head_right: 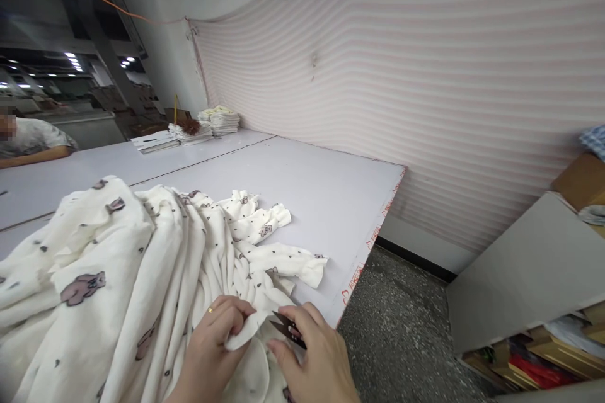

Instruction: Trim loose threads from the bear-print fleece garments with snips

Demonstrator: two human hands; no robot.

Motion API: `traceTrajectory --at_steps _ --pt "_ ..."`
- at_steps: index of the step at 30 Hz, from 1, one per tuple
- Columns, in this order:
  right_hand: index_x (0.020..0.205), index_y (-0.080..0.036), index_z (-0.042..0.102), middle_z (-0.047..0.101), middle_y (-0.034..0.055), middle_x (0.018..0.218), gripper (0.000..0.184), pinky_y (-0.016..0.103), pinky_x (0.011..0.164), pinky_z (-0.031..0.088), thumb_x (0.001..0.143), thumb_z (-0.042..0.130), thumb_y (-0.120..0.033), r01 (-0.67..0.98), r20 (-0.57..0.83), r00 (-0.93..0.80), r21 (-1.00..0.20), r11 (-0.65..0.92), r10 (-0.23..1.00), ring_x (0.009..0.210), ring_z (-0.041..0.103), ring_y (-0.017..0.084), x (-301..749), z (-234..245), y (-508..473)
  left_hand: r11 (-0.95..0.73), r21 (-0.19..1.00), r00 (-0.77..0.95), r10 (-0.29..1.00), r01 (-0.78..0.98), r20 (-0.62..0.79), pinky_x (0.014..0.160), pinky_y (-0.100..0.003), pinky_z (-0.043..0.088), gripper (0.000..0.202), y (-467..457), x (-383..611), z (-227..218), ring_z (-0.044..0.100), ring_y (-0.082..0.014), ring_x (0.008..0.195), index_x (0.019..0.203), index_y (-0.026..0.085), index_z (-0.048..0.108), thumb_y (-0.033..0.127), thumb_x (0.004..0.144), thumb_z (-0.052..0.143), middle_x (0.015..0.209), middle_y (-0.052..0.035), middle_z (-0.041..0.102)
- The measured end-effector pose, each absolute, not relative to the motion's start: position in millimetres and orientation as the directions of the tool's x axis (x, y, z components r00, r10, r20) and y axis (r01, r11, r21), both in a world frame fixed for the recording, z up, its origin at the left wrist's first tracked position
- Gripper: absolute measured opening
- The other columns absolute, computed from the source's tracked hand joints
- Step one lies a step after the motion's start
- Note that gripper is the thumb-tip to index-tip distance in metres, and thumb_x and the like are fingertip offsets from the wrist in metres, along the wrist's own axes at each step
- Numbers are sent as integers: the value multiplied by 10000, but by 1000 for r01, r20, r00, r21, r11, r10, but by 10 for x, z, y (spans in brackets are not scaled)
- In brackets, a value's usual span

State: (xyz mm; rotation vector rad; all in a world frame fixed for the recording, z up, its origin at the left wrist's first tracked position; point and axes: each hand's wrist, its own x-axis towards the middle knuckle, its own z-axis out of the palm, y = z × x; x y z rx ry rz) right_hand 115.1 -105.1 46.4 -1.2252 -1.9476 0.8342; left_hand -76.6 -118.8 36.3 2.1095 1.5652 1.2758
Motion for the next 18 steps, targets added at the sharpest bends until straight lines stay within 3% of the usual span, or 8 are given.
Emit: traceTrajectory --at_steps 3,6,9,12,15,18 --pt "1096 -266 587 611 29 914 286 246 687 504 810 588 -257 316 311 -238 -871 376 920 798 628 184 1004 374 -1067 -202 808 -45 962 553 270 616 -251 448 116 -1188 -718 398 573 -167 675 726 221 490 122 776 523 723 3 596" --pt "989 -246 628 580 27 865 159 233 664 482 858 539 -242 249 344 -257 -880 406 903 758 604 167 834 336 -1000 -126 898 -30 988 421 153 716 -268 468 105 -1184 -681 445 616 -198 793 859 217 622 204 788 546 825 -27 657" --pt "825 -211 576 578 11 782 154 221 645 468 910 494 -310 138 263 -227 -944 298 938 719 583 154 721 321 -898 -39 956 -90 994 292 68 744 -265 456 168 -1177 -673 459 611 -206 819 835 211 664 346 811 567 834 -31 672" --pt "829 -207 541 595 3 748 208 228 667 475 915 484 -388 33 168 -173 -984 176 971 732 591 161 714 300 -853 102 983 -226 972 150 -66 655 -231 426 233 -1175 -686 423 573 -181 730 801 205 663 433 760 630 745 4 643" --pt "911 -209 607 630 26 839 166 244 720 485 862 558 -360 96 207 -211 -968 231 955 818 616 186 790 280 -894 145 989 -289 947 -3 -140 628 -219 416 279 -1182 -687 376 556 -171 699 790 201 657 466 704 683 719 16 635" --pt "1042 -255 646 655 32 931 221 245 717 493 840 566 -297 279 271 -261 -898 341 927 841 639 191 854 264 -972 111 993 -306 945 -25 -114 651 -223 422 267 -1191 -663 359 562 -174 709 763 197 656 454 698 692 734 6 646"
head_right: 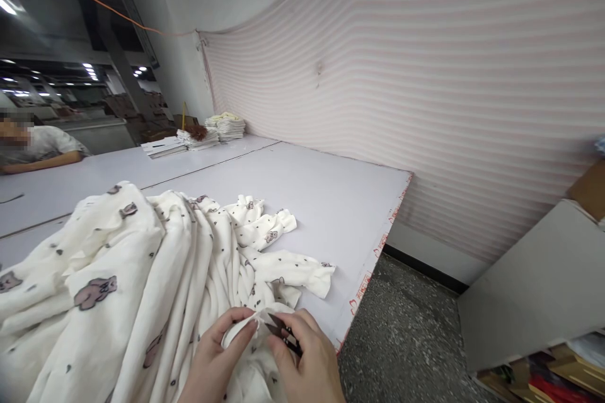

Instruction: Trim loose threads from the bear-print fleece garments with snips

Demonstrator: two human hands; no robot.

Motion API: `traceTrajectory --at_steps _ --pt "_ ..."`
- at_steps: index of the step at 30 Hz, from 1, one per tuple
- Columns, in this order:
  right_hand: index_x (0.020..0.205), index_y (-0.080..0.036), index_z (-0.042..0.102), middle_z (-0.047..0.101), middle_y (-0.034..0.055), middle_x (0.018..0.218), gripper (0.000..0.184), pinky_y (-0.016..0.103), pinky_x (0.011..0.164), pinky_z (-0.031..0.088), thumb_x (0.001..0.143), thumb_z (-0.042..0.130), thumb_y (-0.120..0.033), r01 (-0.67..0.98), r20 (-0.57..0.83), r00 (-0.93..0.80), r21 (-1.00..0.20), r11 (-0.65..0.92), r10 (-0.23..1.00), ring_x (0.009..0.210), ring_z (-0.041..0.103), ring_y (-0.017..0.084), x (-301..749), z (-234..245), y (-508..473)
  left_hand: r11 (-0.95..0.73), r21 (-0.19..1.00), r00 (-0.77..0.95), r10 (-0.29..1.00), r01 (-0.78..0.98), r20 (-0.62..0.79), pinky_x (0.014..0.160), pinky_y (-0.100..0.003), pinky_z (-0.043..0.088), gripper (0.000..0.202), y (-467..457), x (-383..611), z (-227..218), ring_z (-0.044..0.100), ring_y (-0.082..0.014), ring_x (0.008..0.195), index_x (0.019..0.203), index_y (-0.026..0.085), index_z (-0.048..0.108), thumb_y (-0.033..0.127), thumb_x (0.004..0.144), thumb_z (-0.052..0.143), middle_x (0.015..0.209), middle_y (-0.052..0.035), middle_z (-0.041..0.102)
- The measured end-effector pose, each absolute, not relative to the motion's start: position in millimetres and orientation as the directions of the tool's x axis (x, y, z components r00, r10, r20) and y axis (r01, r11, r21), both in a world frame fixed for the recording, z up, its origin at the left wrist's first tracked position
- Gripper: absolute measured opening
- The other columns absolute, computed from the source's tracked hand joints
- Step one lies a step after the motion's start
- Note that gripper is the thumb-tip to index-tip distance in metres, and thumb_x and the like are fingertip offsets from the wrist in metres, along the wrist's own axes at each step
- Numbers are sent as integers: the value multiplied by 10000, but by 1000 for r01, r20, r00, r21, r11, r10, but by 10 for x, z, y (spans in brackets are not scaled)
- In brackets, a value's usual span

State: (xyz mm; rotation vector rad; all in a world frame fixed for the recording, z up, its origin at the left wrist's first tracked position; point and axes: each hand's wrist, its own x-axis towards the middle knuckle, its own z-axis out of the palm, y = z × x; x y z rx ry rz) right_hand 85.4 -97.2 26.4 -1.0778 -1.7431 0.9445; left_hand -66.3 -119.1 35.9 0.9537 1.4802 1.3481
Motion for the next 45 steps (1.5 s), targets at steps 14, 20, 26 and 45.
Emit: traceTrajectory --at_steps 14,20,26,45 --pt "1116 -290 634 700 29 973 261 268 625 499 909 476 -283 559 408 -292 -661 501 865 804 663 215 824 236 -998 64 988 -287 958 140 -22 648 -227 401 201 -1190 -639 397 534 -169 697 687 194 630 391 723 650 683 20 586" --pt "1055 -265 643 676 21 967 223 228 740 497 913 488 -336 445 281 -238 -820 361 930 890 647 180 999 177 -837 59 985 -221 975 160 -23 649 -234 408 245 -1204 -695 461 531 -171 716 827 210 600 452 804 578 753 9 584" --pt "1166 -218 597 589 94 1103 391 337 784 433 800 513 -107 670 123 -94 -726 154 988 909 610 248 1384 -170 -120 44 995 -423 903 -86 -76 658 -228 464 316 -1116 -915 584 602 -202 827 919 233 559 489 750 637 829 5 623" --pt "830 -166 570 510 -31 617 435 173 392 308 792 576 -599 -174 -281 -202 -933 -317 938 476 455 89 1055 239 -668 -276 755 -49 925 595 377 692 -290 453 121 -1105 -436 526 565 -200 760 891 241 555 260 881 436 860 -35 572"
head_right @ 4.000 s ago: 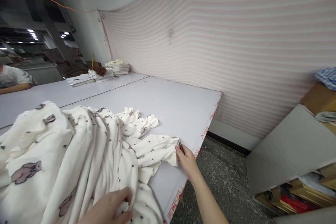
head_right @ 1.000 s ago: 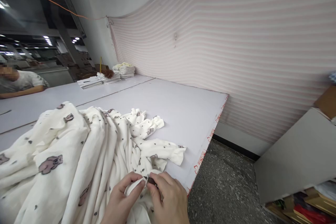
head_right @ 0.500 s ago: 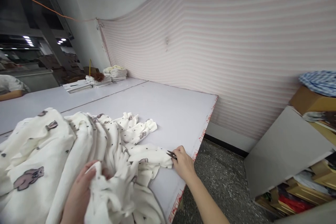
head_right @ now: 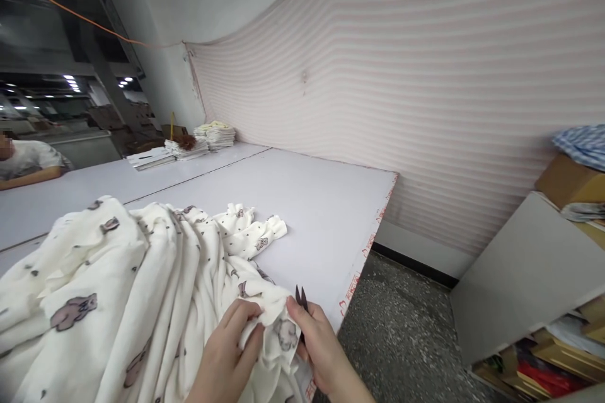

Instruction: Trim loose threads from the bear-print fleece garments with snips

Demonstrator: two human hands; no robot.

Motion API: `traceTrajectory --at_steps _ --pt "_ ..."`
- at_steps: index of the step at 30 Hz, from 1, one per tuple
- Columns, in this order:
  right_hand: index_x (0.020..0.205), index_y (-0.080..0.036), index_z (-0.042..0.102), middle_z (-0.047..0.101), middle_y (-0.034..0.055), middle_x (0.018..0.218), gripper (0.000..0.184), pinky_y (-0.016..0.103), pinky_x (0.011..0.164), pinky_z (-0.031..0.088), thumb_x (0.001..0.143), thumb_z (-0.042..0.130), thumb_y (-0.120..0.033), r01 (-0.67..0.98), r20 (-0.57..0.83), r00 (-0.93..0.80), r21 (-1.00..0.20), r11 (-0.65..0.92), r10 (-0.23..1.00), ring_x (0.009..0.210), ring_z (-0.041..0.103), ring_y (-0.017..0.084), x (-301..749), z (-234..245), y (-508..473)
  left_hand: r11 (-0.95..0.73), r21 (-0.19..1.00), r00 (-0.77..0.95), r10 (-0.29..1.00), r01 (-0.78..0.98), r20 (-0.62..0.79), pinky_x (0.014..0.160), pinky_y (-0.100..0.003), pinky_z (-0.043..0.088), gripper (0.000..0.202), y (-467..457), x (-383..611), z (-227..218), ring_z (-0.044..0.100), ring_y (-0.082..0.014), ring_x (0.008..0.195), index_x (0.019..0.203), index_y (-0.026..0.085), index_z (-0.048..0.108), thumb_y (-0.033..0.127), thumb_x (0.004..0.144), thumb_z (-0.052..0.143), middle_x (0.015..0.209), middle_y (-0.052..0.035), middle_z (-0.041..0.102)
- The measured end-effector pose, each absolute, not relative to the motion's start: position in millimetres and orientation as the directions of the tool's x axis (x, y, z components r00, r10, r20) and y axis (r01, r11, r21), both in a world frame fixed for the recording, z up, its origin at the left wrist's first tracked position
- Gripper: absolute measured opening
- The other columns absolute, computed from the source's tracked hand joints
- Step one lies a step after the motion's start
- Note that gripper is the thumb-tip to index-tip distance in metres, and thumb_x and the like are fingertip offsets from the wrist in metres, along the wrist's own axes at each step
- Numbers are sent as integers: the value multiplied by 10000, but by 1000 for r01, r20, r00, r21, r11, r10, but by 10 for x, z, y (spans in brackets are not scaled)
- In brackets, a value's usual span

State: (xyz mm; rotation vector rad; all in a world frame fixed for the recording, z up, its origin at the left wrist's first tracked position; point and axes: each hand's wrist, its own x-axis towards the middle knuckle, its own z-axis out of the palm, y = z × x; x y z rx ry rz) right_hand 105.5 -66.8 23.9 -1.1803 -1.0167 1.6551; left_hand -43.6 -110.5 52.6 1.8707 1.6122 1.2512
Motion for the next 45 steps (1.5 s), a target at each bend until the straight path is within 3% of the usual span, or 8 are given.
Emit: traceTrajectory --at_steps 5,9,12,14,20,24,33,45 --pt "730 -178 602 599 34 787 294 258 654 433 881 514 -415 308 131 -157 -935 174 979 738 572 187 1243 366 -687 -301 798 -110 904 523 413 645 -259 449 151 -1194 -527 479 542 -183 706 847 233 554 257 896 414 794 -24 549" --pt "1085 -249 588 570 59 1089 260 264 635 457 836 516 -249 588 295 -160 -738 331 942 806 605 200 1287 449 -801 -184 886 -104 963 426 250 464 -210 348 168 -1221 -556 501 529 -167 651 914 232 559 340 904 430 793 -23 577" --pt "1250 -306 513 501 58 1242 471 255 699 477 802 511 -161 491 307 -289 -766 415 907 875 616 181 1203 523 -869 -235 896 0 967 377 253 586 -232 431 185 -1203 -590 556 576 -188 775 951 231 584 343 907 443 872 -42 618" --pt "1039 -257 624 586 39 1057 281 246 687 460 808 501 -157 391 273 -334 -831 397 902 798 603 164 1101 543 -860 -264 890 38 962 372 270 680 -259 458 184 -1205 -618 564 585 -193 823 973 231 580 329 914 436 889 -46 615" --pt "783 -196 538 362 -95 539 299 164 414 249 784 624 -482 -266 -214 -122 -934 -240 969 436 293 63 796 379 -807 -284 777 -105 907 562 408 691 -348 493 523 -1290 -569 292 565 -249 863 1079 204 465 366 651 719 1037 -103 532" --pt "828 -204 532 284 -119 522 372 160 385 185 722 680 -528 -348 -294 -132 -881 -322 947 411 204 50 787 306 -864 -330 677 -116 844 658 524 705 -332 494 119 -1300 -531 220 565 -235 912 902 211 499 204 793 547 1068 -117 492" --pt "961 -222 583 594 34 906 148 234 607 447 870 516 -318 405 160 -215 -883 237 963 718 564 165 1193 589 -894 -481 652 -63 775 587 628 722 -284 468 173 -1335 -590 341 569 -188 832 942 234 503 103 882 406 893 -56 560" --pt "1169 -266 604 687 56 919 300 252 568 498 921 453 -343 682 329 -399 -517 517 856 739 670 206 1286 821 -1128 -501 611 -8 769 613 639 782 -310 495 212 -1338 -607 340 588 -197 929 903 228 534 72 869 394 1033 -89 607"
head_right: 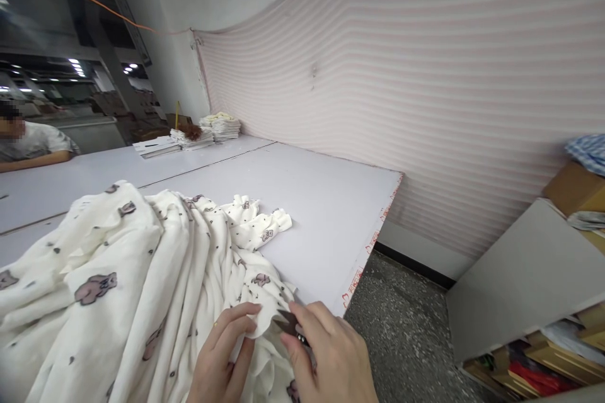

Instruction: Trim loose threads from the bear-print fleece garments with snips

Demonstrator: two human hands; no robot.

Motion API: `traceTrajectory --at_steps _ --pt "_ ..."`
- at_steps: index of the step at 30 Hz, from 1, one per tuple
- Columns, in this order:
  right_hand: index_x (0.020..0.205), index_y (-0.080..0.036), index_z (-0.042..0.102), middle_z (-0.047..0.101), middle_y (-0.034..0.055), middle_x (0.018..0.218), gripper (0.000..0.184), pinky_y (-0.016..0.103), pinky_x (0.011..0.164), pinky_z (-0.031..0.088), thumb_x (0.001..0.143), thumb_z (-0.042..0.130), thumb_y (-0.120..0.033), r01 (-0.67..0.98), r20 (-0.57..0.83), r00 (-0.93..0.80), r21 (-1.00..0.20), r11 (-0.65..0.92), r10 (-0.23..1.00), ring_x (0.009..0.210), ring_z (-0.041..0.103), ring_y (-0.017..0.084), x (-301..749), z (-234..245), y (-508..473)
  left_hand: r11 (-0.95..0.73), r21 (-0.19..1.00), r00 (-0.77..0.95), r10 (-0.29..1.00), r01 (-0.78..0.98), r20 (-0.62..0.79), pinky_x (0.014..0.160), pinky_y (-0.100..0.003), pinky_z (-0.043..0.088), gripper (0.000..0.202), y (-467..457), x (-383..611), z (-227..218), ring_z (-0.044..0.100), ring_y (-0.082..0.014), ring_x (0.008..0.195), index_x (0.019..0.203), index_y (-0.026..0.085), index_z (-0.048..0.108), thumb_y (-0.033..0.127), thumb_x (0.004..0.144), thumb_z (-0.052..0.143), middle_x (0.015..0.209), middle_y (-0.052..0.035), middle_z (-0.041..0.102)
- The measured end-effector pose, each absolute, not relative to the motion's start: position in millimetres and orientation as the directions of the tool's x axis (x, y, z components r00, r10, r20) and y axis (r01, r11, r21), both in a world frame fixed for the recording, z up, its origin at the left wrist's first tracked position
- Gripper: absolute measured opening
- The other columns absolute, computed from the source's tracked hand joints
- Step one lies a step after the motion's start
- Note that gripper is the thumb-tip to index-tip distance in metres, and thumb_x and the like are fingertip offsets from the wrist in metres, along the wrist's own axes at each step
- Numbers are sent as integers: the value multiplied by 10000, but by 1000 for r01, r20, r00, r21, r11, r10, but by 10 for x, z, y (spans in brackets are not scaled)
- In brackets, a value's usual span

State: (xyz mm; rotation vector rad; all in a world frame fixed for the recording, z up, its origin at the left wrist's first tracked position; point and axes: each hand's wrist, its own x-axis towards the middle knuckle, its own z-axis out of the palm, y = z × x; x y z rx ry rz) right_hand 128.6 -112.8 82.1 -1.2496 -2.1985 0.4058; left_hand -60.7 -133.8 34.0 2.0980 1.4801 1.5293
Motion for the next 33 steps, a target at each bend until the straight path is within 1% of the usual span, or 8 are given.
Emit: traceTrajectory --at_steps 6,12,16,20,23,27,30,33 --pt "1073 -269 652 692 51 886 268 224 475 462 922 440 -327 752 167 -461 -449 483 872 648 665 186 1197 845 -1139 -506 607 -7 765 612 644 759 -311 496 181 -1331 -602 331 611 -192 891 870 229 511 73 859 421 1022 -76 659" --pt "1080 -281 646 694 48 894 267 220 477 453 918 437 -319 726 165 -462 -495 478 871 682 669 190 1208 835 -1112 -555 547 90 749 627 657 729 -337 459 214 -1303 -615 328 599 -194 829 843 221 482 41 863 369 971 -87 676" --pt "1082 -282 637 692 47 914 278 243 530 476 922 415 -327 761 156 -452 -446 471 878 711 672 203 1226 849 -1106 -555 545 70 739 629 671 693 -320 452 204 -1291 -597 311 580 -176 747 841 222 474 43 852 378 981 -72 680" --pt "1071 -266 650 690 49 908 272 245 514 463 912 436 -321 771 62 -495 -428 471 867 722 676 215 1179 852 -1091 -560 549 65 735 621 675 691 -311 447 207 -1289 -586 291 573 -173 753 842 223 464 36 848 376 975 -67 674" --pt "1021 -268 662 686 43 889 259 251 539 463 917 428 -309 775 67 -489 -425 468 870 728 673 217 1146 858 -1074 -554 551 70 742 624 667 697 -311 444 206 -1291 -594 294 564 -173 763 847 223 457 35 848 374 981 -64 666" --pt "1012 -273 656 679 36 888 226 242 540 454 905 460 -303 762 66 -491 -450 465 869 736 667 213 1152 855 -1062 -531 595 53 771 603 634 713 -305 448 206 -1303 -595 319 563 -175 780 867 232 465 45 848 381 975 -49 658" --pt "974 -282 664 675 24 876 252 247 573 462 927 417 -301 745 86 -468 -497 445 880 742 664 202 1181 815 -1069 -510 642 14 789 573 614 739 -301 449 205 -1321 -585 323 574 -177 818 875 235 491 61 853 386 982 -47 647" --pt "1103 -290 611 664 19 948 248 258 643 481 898 475 -318 697 138 -416 -586 413 899 809 660 200 1179 732 -1056 -451 743 -71 831 495 551 793 -309 444 143 -1327 -582 328 580 -200 913 825 221 514 145 878 407 1002 -71 624"
